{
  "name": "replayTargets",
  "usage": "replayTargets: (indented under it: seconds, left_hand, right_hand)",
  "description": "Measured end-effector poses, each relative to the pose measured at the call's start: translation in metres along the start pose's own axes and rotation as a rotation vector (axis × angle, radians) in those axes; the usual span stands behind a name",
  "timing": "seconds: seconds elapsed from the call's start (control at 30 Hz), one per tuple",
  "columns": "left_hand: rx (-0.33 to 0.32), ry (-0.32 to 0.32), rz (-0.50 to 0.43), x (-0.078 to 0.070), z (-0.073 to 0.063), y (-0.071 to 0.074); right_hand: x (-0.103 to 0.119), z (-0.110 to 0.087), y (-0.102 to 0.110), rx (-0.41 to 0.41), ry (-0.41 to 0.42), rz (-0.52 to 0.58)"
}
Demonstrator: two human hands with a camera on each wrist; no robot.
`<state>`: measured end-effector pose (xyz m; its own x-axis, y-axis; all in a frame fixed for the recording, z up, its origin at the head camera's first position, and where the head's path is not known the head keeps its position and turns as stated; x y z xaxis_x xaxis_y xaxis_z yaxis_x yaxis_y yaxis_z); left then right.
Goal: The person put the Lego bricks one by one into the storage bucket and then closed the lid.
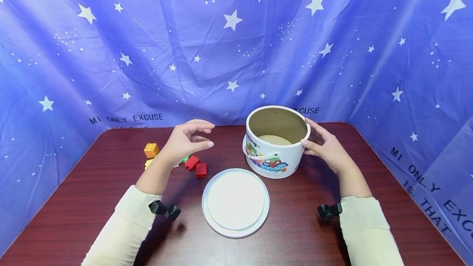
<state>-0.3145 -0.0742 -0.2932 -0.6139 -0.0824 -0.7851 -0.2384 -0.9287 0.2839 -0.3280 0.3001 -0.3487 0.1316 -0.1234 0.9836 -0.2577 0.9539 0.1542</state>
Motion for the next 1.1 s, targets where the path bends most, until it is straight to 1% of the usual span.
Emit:
replayTargets:
  seconds: [0.27,0.37,0.6,0.7,0.93,1.1]
  left_hand:
    - [-0.032,0.029,-0.004,-0.002,-0.013,0.015]
    - [-0.046,0.040,0.002,0.001,-0.018,0.022]
    - [-0.073,0.041,-0.034,0.007,-0.029,0.033]
    - [-0.086,0.049,-0.034,0.009,-0.034,0.038]
    - [-0.077,0.054,-0.040,0.012,-0.047,0.049]
    - [-0.056,0.054,-0.010,0.011,-0.057,0.058]
  right_hand:
    - [0.002,0.000,-0.001,0.000,0.004,0.011]
    - [0.003,0.000,-0.001,-0.001,0.004,0.005]
    - [0.003,0.000,-0.001,-0.002,0.004,0.009]
    - [0.001,0.000,-0.001,0.000,0.004,0.004]
    - [0.001,-0.001,0.000,0.001,-0.001,-0.008]
    - [0.001,-0.001,0.000,-0.002,-0.008,-0.009]
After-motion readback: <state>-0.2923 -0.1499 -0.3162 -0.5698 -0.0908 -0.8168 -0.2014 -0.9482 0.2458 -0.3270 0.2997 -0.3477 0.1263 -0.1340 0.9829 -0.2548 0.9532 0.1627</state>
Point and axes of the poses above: each hand's wrist, its own z-axis towards the middle knuckle, its own y-axis out of the back of the hand, x = y × z, the point moved 8 cm from there along z, towards the middle knuckle, and after that the axes turned 9 degrees about -y, right-handed, at the moved point
